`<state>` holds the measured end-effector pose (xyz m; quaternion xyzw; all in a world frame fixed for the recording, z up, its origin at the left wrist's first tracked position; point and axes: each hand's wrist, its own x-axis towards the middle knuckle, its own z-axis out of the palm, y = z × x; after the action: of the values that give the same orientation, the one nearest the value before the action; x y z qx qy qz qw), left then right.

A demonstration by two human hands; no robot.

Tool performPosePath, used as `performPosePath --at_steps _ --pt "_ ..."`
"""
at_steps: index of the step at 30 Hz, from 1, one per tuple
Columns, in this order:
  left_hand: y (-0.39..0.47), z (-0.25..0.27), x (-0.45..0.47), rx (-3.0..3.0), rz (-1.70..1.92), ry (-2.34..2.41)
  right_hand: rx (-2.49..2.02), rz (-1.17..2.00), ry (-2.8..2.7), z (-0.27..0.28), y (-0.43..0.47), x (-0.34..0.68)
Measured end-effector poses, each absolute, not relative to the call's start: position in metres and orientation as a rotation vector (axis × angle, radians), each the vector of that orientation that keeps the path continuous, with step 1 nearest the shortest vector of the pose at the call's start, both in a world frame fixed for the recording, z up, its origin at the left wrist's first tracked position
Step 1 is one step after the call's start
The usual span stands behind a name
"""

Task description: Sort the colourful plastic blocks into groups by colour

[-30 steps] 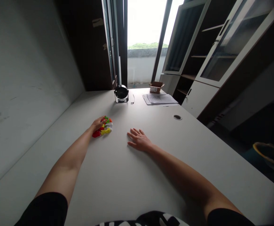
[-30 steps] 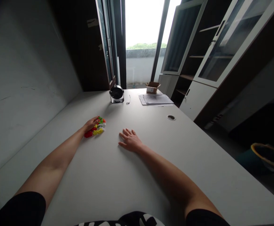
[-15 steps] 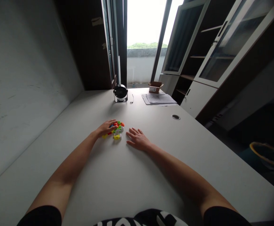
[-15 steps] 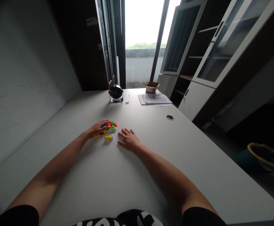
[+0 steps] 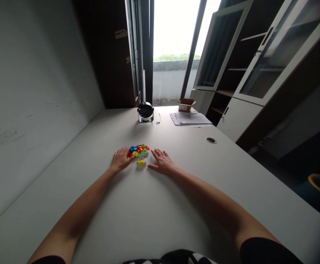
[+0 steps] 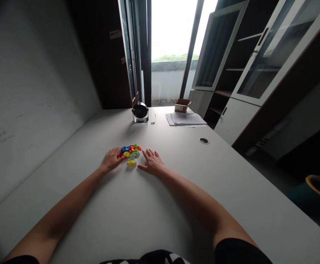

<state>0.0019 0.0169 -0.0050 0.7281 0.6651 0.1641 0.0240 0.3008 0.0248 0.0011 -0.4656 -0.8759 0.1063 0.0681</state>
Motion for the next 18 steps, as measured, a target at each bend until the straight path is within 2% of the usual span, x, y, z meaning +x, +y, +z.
performPosePath --at_steps 10,18 --pt "0.019 0.008 0.042 2.389 0.508 1.84 -1.171 0.302 -2.7 0.004 0.062 0.285" --pt "0.017 0.005 0.054 2.366 0.549 1.889 -1.171 0.39 -2.587 0.0 0.077 0.286"
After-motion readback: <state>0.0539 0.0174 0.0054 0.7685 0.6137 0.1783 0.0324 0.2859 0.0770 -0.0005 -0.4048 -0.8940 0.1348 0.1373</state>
